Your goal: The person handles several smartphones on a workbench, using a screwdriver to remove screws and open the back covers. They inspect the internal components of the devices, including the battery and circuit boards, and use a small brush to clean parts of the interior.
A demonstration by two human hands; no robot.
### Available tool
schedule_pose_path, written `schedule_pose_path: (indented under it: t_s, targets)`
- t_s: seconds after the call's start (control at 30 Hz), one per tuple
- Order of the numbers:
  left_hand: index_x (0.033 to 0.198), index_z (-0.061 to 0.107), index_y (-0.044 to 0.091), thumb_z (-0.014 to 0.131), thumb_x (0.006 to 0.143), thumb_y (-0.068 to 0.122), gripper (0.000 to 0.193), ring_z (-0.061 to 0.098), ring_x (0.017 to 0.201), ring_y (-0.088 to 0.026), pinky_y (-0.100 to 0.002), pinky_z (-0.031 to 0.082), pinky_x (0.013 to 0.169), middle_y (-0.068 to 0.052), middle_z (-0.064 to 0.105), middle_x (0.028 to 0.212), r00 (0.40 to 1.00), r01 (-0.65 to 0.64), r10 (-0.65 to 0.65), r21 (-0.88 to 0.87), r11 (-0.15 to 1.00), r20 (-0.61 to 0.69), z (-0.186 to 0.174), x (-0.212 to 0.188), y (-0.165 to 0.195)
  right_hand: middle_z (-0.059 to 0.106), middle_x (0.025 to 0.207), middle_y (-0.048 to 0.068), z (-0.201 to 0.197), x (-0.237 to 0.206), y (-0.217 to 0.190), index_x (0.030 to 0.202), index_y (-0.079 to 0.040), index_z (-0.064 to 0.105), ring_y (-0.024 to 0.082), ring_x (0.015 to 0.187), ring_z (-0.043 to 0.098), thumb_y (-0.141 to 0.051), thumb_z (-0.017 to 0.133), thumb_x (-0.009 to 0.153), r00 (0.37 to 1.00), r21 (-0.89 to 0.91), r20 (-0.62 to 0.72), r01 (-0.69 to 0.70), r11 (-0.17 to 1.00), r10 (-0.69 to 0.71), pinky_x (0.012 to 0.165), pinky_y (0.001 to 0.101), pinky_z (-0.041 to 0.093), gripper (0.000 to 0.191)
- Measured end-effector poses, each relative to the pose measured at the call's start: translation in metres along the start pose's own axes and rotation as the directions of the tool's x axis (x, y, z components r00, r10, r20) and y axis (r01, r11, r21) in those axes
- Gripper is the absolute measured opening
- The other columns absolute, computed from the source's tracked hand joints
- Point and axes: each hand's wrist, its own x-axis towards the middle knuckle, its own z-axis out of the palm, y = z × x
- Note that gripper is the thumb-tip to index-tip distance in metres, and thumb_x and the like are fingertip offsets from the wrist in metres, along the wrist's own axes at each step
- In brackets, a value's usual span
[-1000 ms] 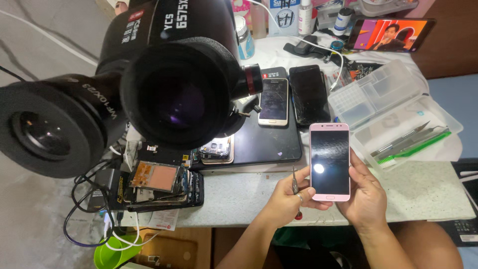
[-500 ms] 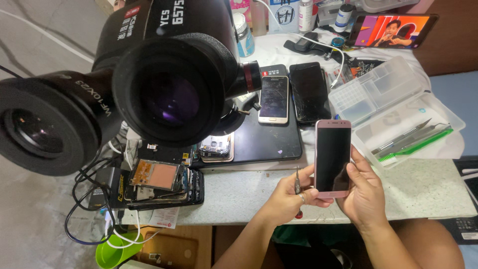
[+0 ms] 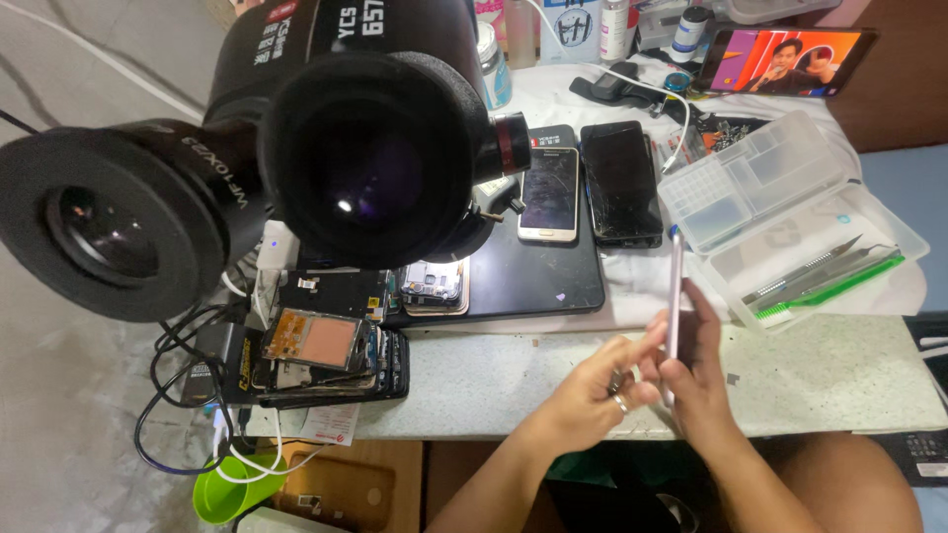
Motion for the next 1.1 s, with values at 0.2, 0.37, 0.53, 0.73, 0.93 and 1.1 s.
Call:
schedule_pose_path:
  t_s: [0.2,0.37,0.53,0.73,0.93,1.1]
  targets:
    - [0.161,0.047,0.023,0.075,0.094,0.001,0.076,0.062,0.124,-0.019,-0.035,0.053,0.110,-0.008,0.063,0.131,0.991,-0.124,0.114,0.166,0.978,0.067,0.008,-0.002,0.013,0.061,0.127,0.024,0.005,0.008,-0.038,0.154,0.008,0.038,0.030,0.108,0.064,-0.063,0.065,0.084,0.947,0.135,0.158,-0.301,0.944,0.280,0.084,0.0398,0.057,0.104]
    - [0.152,0.053,0.025,0.077,0.092,0.001,0.069,0.069,0.112,-0.023,-0.033,0.059,0.101,-0.009,0.066,0.126,0.978,-0.210,0.197,0.303,0.930,0.075,0.012,-0.006,0.025,0.059,0.127,0.026,0.018,0.014,-0.051,0.158,0.002,0.037,0.036,0.103,0.061,-0.064,0.067,0.085,0.965,0.346,0.076,-0.261,0.901,0.250,0.082,0.0463,0.054,0.104]
    - [0.152,0.054,0.029,0.078,0.093,0.002,0.069,0.072,0.096,-0.023,-0.035,0.061,0.091,-0.009,0.066,0.108,0.973,-0.219,0.229,0.434,0.874,0.029,0.013,-0.008,0.030,0.058,0.121,0.025,0.020,0.016,-0.044,0.153,0.007,0.039,0.036,0.108,0.062,-0.068,0.061,0.100,0.961,0.641,0.156,-0.274,0.717,0.229,0.097,0.0500,0.052,0.095]
    - [0.156,0.049,0.031,0.079,0.089,0.003,0.078,0.071,0.090,-0.026,-0.037,0.060,0.081,-0.009,0.067,0.100,0.970,-0.219,0.237,0.613,0.760,0.052,0.016,-0.010,0.034,0.059,0.117,0.019,0.011,0.021,-0.046,0.154,0.000,0.042,0.031,0.102,0.061,-0.078,0.053,0.092,0.957,0.499,0.012,-0.257,0.828,0.290,0.103,0.0624,0.047,0.100]
    - [0.155,0.050,0.032,0.077,0.091,0.004,0.075,0.072,0.091,-0.023,-0.035,0.059,0.080,-0.006,0.069,0.099,0.970,-0.220,0.234,0.654,0.724,0.067,0.019,-0.009,0.035,0.058,0.111,0.019,0.003,0.020,-0.043,0.147,0.003,0.045,0.032,0.101,0.061,-0.078,0.058,0.092,0.973,0.570,0.079,-0.222,0.791,0.217,0.104,0.0655,0.046,0.098]
    - [0.153,0.051,0.033,0.077,0.092,0.006,0.072,0.071,0.093,-0.023,-0.034,0.059,0.081,-0.005,0.071,0.104,0.964,-0.239,0.257,0.656,0.716,0.070,0.021,-0.011,0.036,0.055,0.098,0.015,-0.008,0.014,-0.039,0.137,0.004,0.050,0.026,0.093,0.055,-0.077,0.062,0.090,0.976,0.601,0.087,-0.210,0.771,0.199,0.087,0.0479,0.046,0.095]
